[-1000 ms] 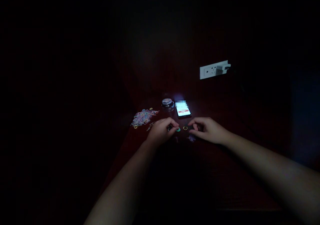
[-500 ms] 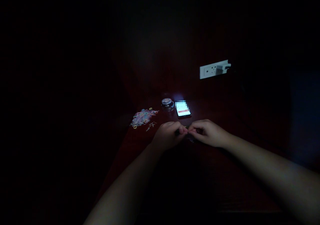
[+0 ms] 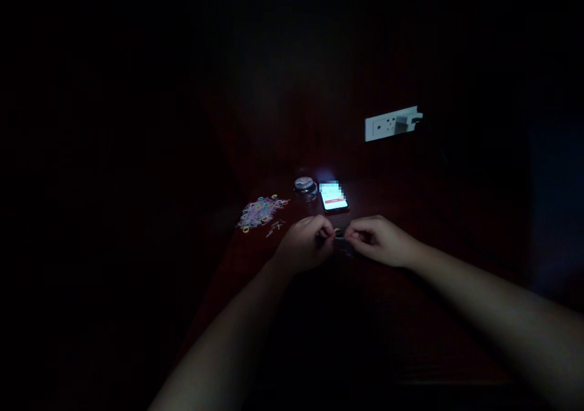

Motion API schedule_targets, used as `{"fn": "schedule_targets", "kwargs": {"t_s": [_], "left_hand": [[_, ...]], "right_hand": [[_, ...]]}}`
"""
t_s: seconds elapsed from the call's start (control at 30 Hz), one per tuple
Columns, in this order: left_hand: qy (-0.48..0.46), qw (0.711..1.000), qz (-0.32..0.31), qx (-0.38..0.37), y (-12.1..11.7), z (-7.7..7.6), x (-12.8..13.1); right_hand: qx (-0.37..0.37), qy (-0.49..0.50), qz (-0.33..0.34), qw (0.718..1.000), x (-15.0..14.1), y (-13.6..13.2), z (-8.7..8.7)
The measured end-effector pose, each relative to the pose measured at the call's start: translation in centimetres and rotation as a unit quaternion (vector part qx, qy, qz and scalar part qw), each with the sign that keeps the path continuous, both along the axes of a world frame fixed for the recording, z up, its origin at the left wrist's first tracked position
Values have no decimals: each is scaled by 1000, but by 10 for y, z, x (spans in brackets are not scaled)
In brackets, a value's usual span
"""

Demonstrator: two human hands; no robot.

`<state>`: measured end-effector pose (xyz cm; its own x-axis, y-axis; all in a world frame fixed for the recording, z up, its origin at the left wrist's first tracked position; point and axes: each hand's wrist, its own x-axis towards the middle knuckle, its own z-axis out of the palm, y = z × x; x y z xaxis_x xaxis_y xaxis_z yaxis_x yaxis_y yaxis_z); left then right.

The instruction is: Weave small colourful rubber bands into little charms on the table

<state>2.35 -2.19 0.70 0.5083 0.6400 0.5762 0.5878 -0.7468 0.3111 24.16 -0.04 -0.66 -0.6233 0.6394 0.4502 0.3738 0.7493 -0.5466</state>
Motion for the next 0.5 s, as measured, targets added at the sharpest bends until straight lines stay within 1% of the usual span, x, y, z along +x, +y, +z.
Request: {"fn": "schedule_targets", "kwargs": {"t_s": [0.13,0.23,0.33,0.5], "left_hand": [[-9,999,-30,-35,-1,-1,1],[-27,997,-28,-63,0,-5,3],[-38,997,-22,-60,1,-6,4],[-31,998,-23,-44,0,-3,1]], "right_hand": [[-9,-2,-4,1000,-1,-1,-1],[-8,-3,-5,1000,-2,-1,-1],[-9,4,-2,1000,-1,-1,-1],[-22,-1,5,1000,1,0,0]]}}
